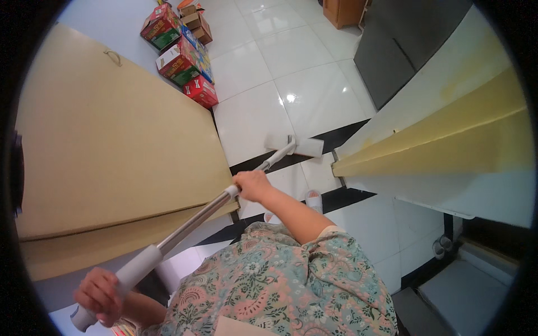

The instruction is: The person mops the tiled floors in a hallway, living room, and bedroom using a flat mop. They move through different rooms, cleaning around furniture and along walls. The person briefly enters a bathroom to rinse the mop head under a tap before returning to the bedroom to continue cleaning.

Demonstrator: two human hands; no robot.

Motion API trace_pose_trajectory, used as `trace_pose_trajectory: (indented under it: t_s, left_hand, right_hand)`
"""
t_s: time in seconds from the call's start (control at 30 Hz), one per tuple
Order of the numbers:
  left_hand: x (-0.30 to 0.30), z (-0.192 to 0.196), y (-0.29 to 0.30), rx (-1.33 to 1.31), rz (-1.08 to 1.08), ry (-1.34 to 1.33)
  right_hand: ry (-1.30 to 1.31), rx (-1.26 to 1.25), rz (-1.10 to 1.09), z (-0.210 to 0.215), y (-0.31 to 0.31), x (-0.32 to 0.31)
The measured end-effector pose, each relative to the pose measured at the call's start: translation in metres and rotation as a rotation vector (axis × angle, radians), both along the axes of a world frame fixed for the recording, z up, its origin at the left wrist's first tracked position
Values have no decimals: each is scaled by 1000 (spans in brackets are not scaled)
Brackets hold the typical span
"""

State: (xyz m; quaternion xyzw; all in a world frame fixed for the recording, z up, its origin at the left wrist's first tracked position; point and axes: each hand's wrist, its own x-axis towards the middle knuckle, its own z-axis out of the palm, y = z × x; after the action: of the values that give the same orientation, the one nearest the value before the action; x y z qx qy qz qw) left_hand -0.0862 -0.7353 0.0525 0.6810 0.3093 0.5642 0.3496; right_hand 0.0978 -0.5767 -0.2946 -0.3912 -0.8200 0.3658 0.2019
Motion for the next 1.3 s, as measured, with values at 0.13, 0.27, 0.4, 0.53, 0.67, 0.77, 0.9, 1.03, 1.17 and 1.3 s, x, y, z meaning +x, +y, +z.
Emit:
trace_pose_trajectory:
  t_s: [0.13,0.27,0.4,0.53,0.67,0.77,0.9,1.03,1.17,1.3]
  left_hand:
    - [33,-22,34,-138,68,-58]
    - [77,-64,78,-249,186,-64]
    - [127,-77,116,-365,87,173]
    - [155,-63,134,-299,-20,452]
    - [154,-33,128,-336,-78,551]
    - [149,-5,131,-344,-196,746]
    - [147,17,115,-199,-181,633]
    - [139,31,90,-161,-45,611]
    - [125,48,60,-148,-76,681]
    - [133,5,4,122,453,313]
  right_hand:
    - [-93,14,-109,-8,53,47]
    - [-249,-34,-196,-32,101,110]
    - [-352,-111,-251,-67,122,175]
    - [-332,-252,-364,-75,118,192]
    - [-316,-253,-240,-60,106,179]
    - [-208,-287,-240,-61,87,164]
    - [-153,-335,-123,-53,64,128]
    - [-148,-405,33,-42,38,91]
    - [-176,-419,226,-22,6,62]
    - [-99,-232,350,-18,-7,55]
